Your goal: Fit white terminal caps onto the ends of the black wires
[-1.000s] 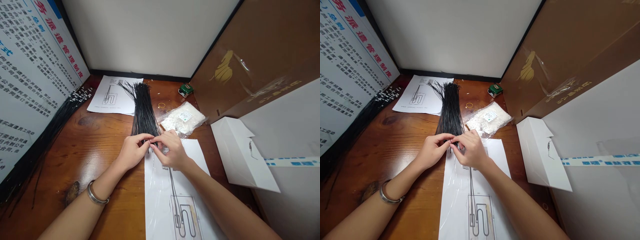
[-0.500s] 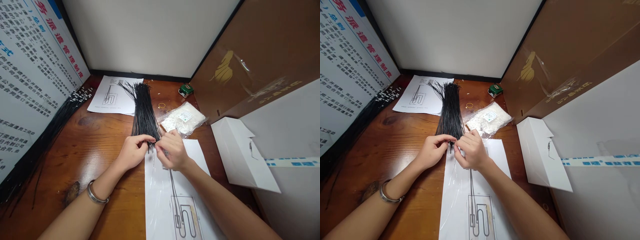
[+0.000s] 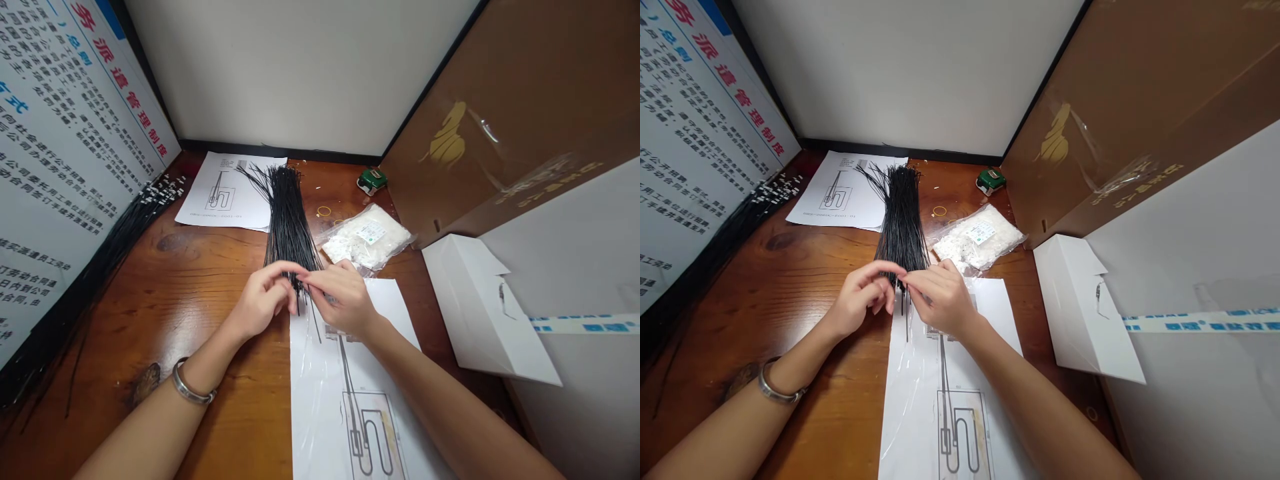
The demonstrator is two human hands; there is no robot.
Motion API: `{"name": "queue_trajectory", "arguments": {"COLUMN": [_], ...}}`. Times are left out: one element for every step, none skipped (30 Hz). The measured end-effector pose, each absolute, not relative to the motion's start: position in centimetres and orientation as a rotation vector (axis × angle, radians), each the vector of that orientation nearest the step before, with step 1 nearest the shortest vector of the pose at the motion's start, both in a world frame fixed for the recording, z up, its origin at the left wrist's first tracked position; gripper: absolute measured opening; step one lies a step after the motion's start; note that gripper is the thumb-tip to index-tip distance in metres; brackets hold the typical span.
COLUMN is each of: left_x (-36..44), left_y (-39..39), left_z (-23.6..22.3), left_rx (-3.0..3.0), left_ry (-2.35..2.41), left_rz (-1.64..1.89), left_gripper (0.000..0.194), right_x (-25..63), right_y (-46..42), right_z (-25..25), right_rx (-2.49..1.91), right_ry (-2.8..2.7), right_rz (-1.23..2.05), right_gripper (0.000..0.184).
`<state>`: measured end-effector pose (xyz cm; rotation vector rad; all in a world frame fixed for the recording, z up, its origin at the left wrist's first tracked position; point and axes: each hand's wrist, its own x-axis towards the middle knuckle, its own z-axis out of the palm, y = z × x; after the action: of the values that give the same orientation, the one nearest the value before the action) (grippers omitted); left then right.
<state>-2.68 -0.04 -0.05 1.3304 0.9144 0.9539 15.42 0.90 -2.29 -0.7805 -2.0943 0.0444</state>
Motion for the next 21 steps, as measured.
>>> {"name": "queue_trajectory", "arguments": {"left_x": [-2.5, -2.3, -2.2, -2.0, -1.9, -1.9, -1.8, -1.9, -1.9, -2.0, -2.1, -2.1, -2.2, -2.2, -2.3, -2.3, -2.3, -2.3, -2.3, -2.3, -2.3], "left_y": [0.1, 0.2, 0.3, 0.4, 0.4, 0.4, 0.3, 0.3, 0.3, 0.2, 0.2, 0.2, 0.2, 0.1, 0.1, 0.0, -0.1, -0.3, -0.4, -0.5, -0.6], "left_z": [-0.1, -0.2, -0.2, -0.2, -0.2, -0.2, -0.3, -0.3, -0.3, -0.3, -0.3, -0.2, -0.2, 0.0, 0.1, 0.2, 0.3, 0.4, 0.5, 0.5, 0.5], "left_rx": [1.246, 1.184, 1.15, 1.145, 1.161, 1.187, 1.213, 1.232, 1.242, 1.245, 1.245, 1.25, 1.262, 1.282, 1.305, 1.328, 1.345, 1.357, 1.367, 1.375, 1.38], "left_ry": [0.99, 1.052, 1.089, 1.103, 1.104, 1.1, 1.099, 1.101, 1.103, 1.102, 1.099, 1.093, 1.081, 1.06, 1.029, 0.992, 0.954, 0.923, 0.902, 0.89, 0.883], "left_rz": [1.013, 1.055, 1.078, 1.081, 1.073, 1.06, 1.051, 1.052, 1.055, 1.056, 1.058, 1.054, 1.044, 1.026, 1.002, 0.973, 0.941, 0.913, 0.891, 0.873, 0.86], "left_gripper": [0.028, 0.029, 0.03, 0.03, 0.03, 0.028, 0.025, 0.022, 0.019, 0.017, 0.016, 0.015, 0.014, 0.013, 0.012, 0.011, 0.01, 0.009, 0.01, 0.012, 0.014], "right_x": [15.4, 15.3, 15.2, 15.1, 15.0, 14.9, 14.7, 14.7, 14.6, 14.6, 14.6, 14.7, 14.8, 14.8, 14.9, 15.0, 15.1, 15.1, 15.1, 15.1, 15.1], "right_y": [0.8, 0.7, 0.6, 0.4, 0.2, 0.1, -0.1, -0.2, -0.3, -0.3, -0.3, -0.2, -0.1, 0.0, 0.1, 0.2, 0.3, 0.4, 0.5, 0.5, 0.6], "right_z": [-2.2, -2.0, -1.9, -1.7, -1.5, -1.3, -1.2, -1.2, -1.2, -1.2, -1.3, -1.4, -1.5, -1.7, -1.8, -1.9, -1.9, -2.0, -2.0, -2.0, -1.9], "right_rx": [-0.74, -0.695, -0.651, -0.61, -0.573, -0.545, -0.53, -0.526, -0.529, -0.535, -0.545, -0.56, -0.588, -0.634, -0.697, -0.767, -0.835, -0.89, -0.927, -0.944, -0.944], "right_ry": [-2.099, -2.114, -2.143, -2.18, -2.223, -2.258, -2.283, -2.294, -2.285, -2.266, -2.234, -2.197, -2.153, -2.109, -2.074, -2.053, -2.045, -2.054, -2.072, -2.094, -2.11], "right_rz": [0.021, -0.001, -0.016, -0.028, -0.034, -0.036, -0.031, -0.018, 0.007, 0.04, 0.071, 0.093, 0.098, 0.086, 0.066, 0.049, 0.046, 0.055, 0.074, 0.095, 0.112], "right_gripper": [0.025, 0.027, 0.028, 0.03, 0.031, 0.032, 0.033, 0.034, 0.034, 0.034, 0.035, 0.035, 0.036, 0.036, 0.037, 0.038, 0.038, 0.038, 0.037, 0.036, 0.033]}}
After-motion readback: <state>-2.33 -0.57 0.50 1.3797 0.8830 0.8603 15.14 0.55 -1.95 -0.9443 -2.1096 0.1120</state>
